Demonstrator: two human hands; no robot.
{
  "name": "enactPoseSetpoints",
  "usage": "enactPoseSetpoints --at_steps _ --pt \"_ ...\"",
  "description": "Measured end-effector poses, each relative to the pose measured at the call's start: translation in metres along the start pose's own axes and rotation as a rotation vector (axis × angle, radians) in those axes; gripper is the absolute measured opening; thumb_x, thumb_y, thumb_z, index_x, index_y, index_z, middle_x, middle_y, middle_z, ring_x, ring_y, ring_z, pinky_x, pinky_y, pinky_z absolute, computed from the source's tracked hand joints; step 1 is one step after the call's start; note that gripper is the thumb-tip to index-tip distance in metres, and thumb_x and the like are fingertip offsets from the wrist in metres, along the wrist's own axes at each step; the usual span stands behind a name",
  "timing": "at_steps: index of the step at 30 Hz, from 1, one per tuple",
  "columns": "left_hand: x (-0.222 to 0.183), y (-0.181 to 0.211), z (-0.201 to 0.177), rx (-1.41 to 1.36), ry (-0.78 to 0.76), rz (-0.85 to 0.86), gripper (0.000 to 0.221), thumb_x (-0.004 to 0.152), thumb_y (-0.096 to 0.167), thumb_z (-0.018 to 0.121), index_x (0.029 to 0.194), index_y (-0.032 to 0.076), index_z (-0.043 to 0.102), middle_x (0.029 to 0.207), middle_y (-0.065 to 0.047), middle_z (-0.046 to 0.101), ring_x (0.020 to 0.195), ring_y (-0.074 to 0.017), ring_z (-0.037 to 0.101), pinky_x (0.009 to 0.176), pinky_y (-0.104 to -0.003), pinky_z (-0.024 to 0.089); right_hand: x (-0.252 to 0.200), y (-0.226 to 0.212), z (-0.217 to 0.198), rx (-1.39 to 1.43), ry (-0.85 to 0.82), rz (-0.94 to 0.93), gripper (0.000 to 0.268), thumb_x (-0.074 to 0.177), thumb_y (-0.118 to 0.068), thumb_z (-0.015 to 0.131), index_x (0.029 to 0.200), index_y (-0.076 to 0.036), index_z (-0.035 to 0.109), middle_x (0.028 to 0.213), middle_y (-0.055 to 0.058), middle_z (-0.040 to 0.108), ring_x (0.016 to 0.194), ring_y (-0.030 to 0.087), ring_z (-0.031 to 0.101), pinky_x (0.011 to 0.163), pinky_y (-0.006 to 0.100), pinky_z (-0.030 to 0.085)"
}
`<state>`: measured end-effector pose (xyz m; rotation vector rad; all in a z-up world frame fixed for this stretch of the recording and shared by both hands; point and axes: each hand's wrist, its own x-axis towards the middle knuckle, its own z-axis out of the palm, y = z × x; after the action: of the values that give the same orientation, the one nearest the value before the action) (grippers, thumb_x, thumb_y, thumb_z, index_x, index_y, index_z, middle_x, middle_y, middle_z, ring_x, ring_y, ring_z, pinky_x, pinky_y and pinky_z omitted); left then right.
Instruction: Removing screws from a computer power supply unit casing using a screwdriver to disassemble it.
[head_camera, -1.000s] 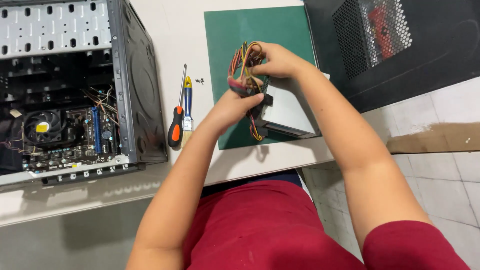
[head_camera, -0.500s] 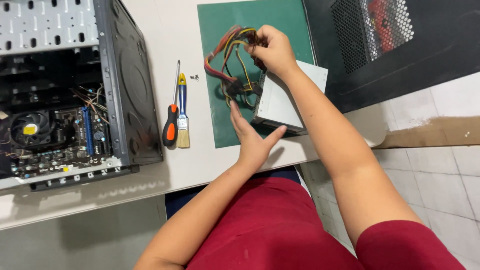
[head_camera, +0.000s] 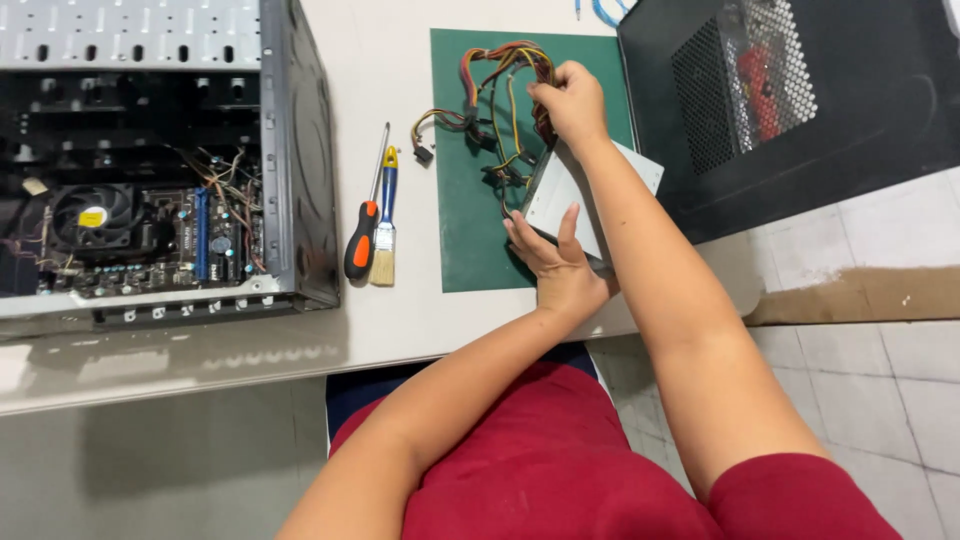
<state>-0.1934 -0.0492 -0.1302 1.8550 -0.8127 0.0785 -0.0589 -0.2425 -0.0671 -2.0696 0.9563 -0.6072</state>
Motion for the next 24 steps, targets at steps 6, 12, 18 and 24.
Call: enactPoseSetpoints --at_steps 6,12,18,24 --pt "0.04 -0.047 -0.068 -0.287 -0.177 0.243 0.124 0.04 0.034 0.092 0.15 0.028 0.034 0.167 -0.03 -0.007 0.156 -0.0633 0.004 0.124 -0.073 0.02 0.004 -0.005 -0.023 0.276 0.003 0.293 0.032 0.087 -0.03 0.075 0.11 -0.014 0.059 0.092 0.002 0.071 0.076 0.013 0.069 0.069 0.03 0.052" --pt "0.103 -0.055 -0.142 -0.27 -0.596 0.417 0.122 0.05 0.03 0.092 0.154 0.028 0.029 0.171 -0.022 -0.005 0.16 -0.0614 -0.001 0.108 -0.078 0.037 -0.017 -0.013 -0.069 0.485 -0.001 0.408 0.022 0.091 -0.025 0.072 0.109 -0.012 0.075 0.101 0.001 0.074 0.093 0.017 0.072 0.079 0.032 0.057" --pt "0.133 -0.051 -0.164 -0.223 -0.778 0.375 0.121 0.046 0.027 0.093 0.149 0.024 0.031 0.168 -0.024 -0.005 0.16 -0.0572 0.014 0.068 -0.053 0.056 -0.036 -0.003 -0.072 0.653 0.058 0.379 0.007 0.096 -0.021 0.07 0.095 -0.018 0.064 0.088 0.0 0.058 0.076 0.016 0.059 0.063 0.031 0.05" --pt "0.151 -0.059 -0.168 -0.167 -0.891 0.126 0.126 0.042 0.024 0.093 0.149 0.015 0.028 0.167 -0.016 -0.01 0.124 -0.0445 0.056 0.059 -0.044 0.048 -0.01 0.052 -0.032 0.339 0.162 0.166 0.02 0.091 -0.031 0.073 0.104 -0.015 0.071 0.096 -0.004 0.072 0.088 0.007 0.063 0.083 0.026 0.052"
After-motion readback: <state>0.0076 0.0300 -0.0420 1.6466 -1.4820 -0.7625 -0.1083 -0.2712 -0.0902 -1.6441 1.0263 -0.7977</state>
